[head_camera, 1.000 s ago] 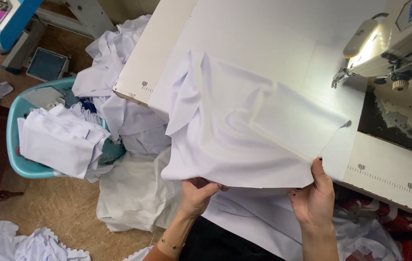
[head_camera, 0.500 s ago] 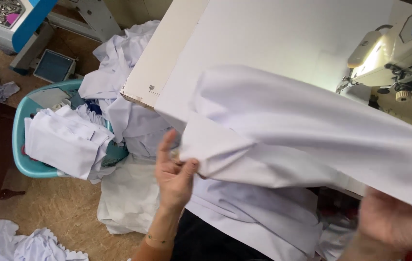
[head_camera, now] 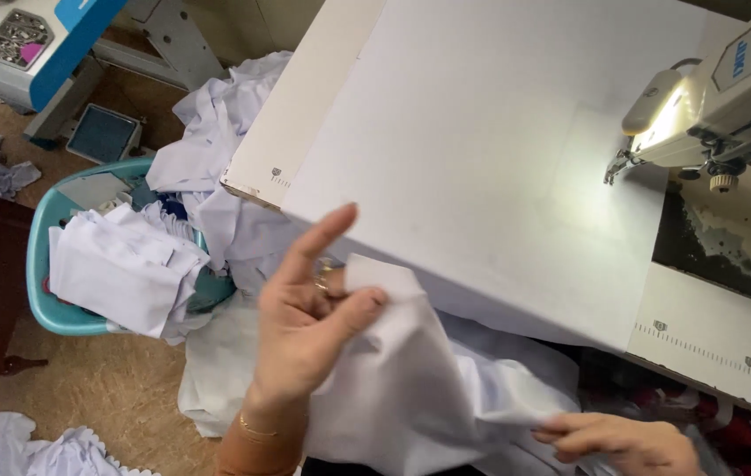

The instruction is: A person is seen unfolding and smoothing out pieces of white fabric on a sewing machine table, preparing them for the sewing process.

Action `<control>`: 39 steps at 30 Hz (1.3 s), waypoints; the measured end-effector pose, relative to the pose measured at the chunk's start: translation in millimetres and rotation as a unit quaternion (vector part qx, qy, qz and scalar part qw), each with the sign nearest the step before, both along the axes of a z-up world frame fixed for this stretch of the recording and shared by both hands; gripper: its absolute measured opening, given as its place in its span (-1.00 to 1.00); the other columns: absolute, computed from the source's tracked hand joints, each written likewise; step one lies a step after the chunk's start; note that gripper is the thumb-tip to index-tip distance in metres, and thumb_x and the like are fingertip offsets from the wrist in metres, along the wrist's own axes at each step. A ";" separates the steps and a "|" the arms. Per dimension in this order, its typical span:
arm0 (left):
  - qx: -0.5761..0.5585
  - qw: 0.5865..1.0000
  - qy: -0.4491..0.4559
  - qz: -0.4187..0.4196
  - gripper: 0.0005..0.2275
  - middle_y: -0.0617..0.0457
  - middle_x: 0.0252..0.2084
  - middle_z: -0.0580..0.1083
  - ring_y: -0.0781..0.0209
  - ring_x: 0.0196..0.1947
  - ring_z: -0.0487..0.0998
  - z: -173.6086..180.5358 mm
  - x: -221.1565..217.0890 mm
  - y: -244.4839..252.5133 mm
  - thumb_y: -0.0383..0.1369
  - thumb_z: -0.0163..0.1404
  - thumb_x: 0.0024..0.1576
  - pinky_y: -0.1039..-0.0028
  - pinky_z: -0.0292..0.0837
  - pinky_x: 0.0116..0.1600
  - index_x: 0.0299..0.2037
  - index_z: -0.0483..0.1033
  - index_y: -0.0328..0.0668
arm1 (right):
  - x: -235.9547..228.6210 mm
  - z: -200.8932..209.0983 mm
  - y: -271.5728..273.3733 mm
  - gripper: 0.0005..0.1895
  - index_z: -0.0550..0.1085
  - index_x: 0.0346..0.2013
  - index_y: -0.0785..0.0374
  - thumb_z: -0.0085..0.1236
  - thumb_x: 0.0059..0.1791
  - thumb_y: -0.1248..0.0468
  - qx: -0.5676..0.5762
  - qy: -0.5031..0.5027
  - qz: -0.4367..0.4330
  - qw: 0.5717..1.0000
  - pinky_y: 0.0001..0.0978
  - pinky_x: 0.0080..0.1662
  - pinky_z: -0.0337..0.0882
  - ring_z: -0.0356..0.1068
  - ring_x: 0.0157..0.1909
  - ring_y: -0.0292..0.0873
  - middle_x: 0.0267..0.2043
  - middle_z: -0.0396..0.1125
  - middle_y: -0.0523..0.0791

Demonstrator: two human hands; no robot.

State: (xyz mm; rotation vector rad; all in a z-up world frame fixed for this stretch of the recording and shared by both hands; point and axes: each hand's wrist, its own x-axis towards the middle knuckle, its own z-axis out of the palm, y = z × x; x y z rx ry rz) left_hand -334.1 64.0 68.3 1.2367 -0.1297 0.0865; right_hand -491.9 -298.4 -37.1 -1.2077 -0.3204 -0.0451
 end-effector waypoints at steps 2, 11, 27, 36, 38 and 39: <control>-0.031 0.991 0.052 -0.117 -0.43 0.19 -0.57 0.30 0.48 -0.57 0.26 -0.8 -8.3 -20.4 -0.62 0.03 0.20 0.70 0.21 -0.40 0.45 0.16 -0.35 | 19.9 46.8 53.1 -0.85 0.71 -0.35 0.32 0.21 -0.11 0.38 -0.310 0.051 -0.087 0.945 -0.50 0.03 0.69 0.74 -0.08 -0.18 -0.13 0.67 0.04; -0.061 0.973 0.102 -0.199 -0.36 -0.12 -0.23 0.58 0.38 -0.43 0.45 -11.0 -16.3 -49.1 -0.51 -0.05 0.28 0.60 0.43 -0.29 0.56 -0.07 -0.20 | 86.3 59.1 109.7 -0.64 0.45 -0.02 0.44 0.23 -0.10 0.44 -0.192 -0.045 -0.258 0.946 -0.25 0.18 0.60 0.46 0.12 0.02 0.00 0.42 0.10; 0.299 0.864 0.086 -0.396 -0.02 0.06 -0.39 0.64 0.33 -0.43 0.60 14.9 33.7 -23.9 -0.02 0.22 -0.15 0.59 0.47 -0.31 0.53 -0.04 0.20 | 156.4 106.4 39.2 -0.65 0.45 -0.58 0.27 0.39 -0.11 0.12 -0.172 0.134 0.241 0.946 -0.49 -0.57 0.12 0.21 -0.61 -0.31 -0.63 0.28 -0.18; 0.420 0.816 -0.394 0.041 -0.75 -0.01 -0.30 0.56 0.18 -0.44 0.57 -30.0 25.8 -22.2 -0.76 -0.12 0.01 0.48 0.39 -0.44 -0.27 0.53 -0.24 | 103.2 102.4 59.7 -0.63 0.33 -0.70 0.24 -0.03 -0.05 0.62 -0.559 -0.317 -0.232 0.730 -0.37 -0.51 0.33 0.43 -0.51 -0.14 -0.46 0.47 -0.05; 0.395 0.811 -0.423 0.082 -0.93 -0.09 -0.34 0.55 0.15 -0.50 0.49 -33.1 23.1 -22.1 -0.62 0.06 0.15 0.47 0.41 -0.44 -0.32 0.47 -0.30 | 91.7 92.1 62.8 -0.72 0.39 -0.59 0.30 -0.08 0.01 0.52 -0.537 -0.356 -0.287 0.709 -0.34 -0.57 0.15 0.22 -0.66 -0.12 -0.40 0.47 0.05; 0.396 0.812 -0.422 0.081 -0.93 -0.09 -0.34 0.55 0.15 -0.50 0.49 -33.0 21.6 -22.0 -0.62 0.06 0.15 0.47 0.41 -0.44 -0.32 0.47 -0.30 | 86.2 93.5 62.9 -0.72 0.39 -0.59 0.30 -0.08 0.01 0.52 -0.537 -0.354 -0.286 0.711 -0.34 -0.57 0.15 0.22 -0.66 -0.12 -0.40 0.47 0.05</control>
